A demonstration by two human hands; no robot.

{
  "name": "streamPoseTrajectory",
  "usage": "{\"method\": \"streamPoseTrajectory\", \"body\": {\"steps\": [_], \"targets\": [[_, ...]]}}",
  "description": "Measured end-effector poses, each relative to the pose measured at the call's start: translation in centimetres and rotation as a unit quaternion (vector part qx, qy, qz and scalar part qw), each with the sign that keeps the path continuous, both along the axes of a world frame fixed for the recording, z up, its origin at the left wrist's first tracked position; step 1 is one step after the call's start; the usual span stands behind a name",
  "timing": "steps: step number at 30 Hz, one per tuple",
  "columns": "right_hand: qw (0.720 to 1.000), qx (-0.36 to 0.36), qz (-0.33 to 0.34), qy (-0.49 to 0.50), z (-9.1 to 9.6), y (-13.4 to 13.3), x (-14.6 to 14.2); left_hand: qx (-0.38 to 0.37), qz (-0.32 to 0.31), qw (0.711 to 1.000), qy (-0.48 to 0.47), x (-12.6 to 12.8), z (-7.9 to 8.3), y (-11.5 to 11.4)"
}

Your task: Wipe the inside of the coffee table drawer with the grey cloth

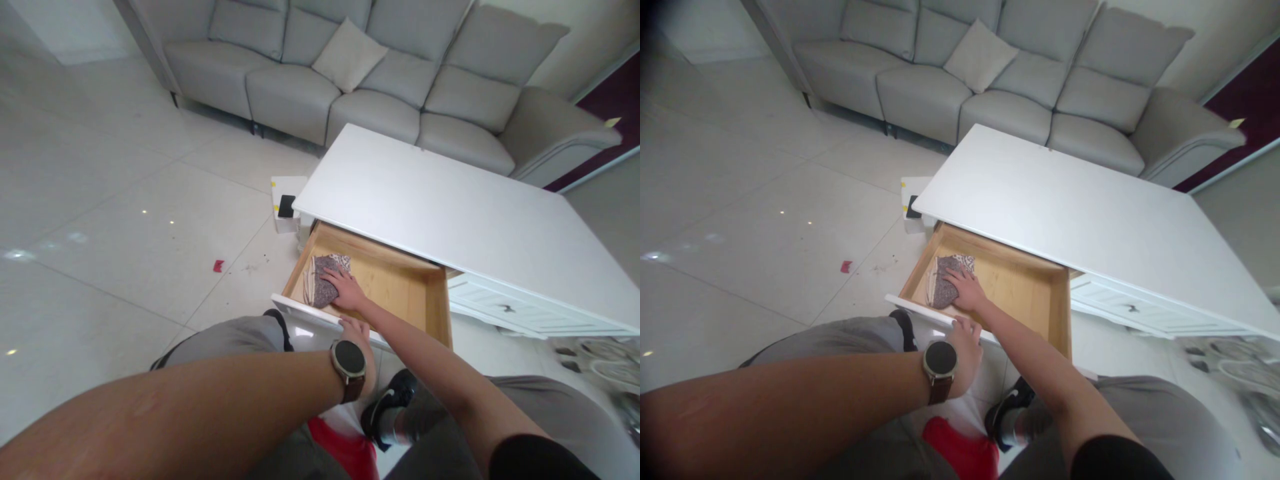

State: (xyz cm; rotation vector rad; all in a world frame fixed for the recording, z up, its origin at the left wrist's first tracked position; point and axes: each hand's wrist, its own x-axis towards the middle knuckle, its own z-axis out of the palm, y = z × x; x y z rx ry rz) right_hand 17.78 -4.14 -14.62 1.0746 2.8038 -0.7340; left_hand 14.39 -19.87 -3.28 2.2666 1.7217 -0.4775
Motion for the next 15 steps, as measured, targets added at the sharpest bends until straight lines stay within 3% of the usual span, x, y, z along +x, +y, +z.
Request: {"method": "streamPoseTrajectory", "body": {"steps": [15], "targets": [[0.999, 0.017, 0.005, 0.030, -0.16, 0.29, 0.44, -0.051, -0.014, 0.999, -0.002, 0.06, -0.30, 0.62]]}}
